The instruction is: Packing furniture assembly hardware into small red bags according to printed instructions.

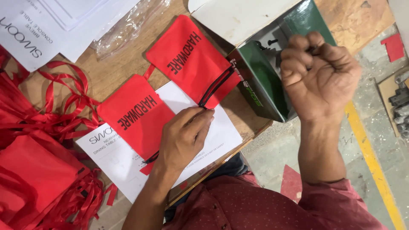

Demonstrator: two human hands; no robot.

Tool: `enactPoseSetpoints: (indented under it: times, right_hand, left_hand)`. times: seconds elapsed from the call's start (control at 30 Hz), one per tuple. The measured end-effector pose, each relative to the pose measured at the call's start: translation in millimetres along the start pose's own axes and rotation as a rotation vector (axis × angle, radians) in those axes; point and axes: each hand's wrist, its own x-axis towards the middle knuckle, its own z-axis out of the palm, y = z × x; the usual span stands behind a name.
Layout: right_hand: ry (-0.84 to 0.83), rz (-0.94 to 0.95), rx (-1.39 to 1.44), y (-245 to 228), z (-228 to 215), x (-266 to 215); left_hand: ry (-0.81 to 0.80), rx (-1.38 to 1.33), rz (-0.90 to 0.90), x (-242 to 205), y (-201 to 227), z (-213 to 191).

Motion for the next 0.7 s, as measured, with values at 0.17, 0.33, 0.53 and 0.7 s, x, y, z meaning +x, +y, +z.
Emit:
enactPoseSetpoints:
  times: [0.17, 0.33, 0.53, 0.7]
  right_hand:
    - [0.432, -0.218, -0.216, 22, 67, 11]
    - [0.143, -0.071, -0.352, -29, -10, -5]
    - [0.098, -0.121, -1.517, -22, 45, 23]
    - [-0.461, -0.529, -3.079, -18, 25, 40]
  left_hand:
    - [0.004, -0.003, 0.031, -1, 0, -1]
    - [0.001, -0.009, 0.031, -3, 0, -1]
    - [-0.008, -0.007, 0.045, -4, 2, -2]
    - [-0.021, 0.003, 0.053, -3, 1, -1]
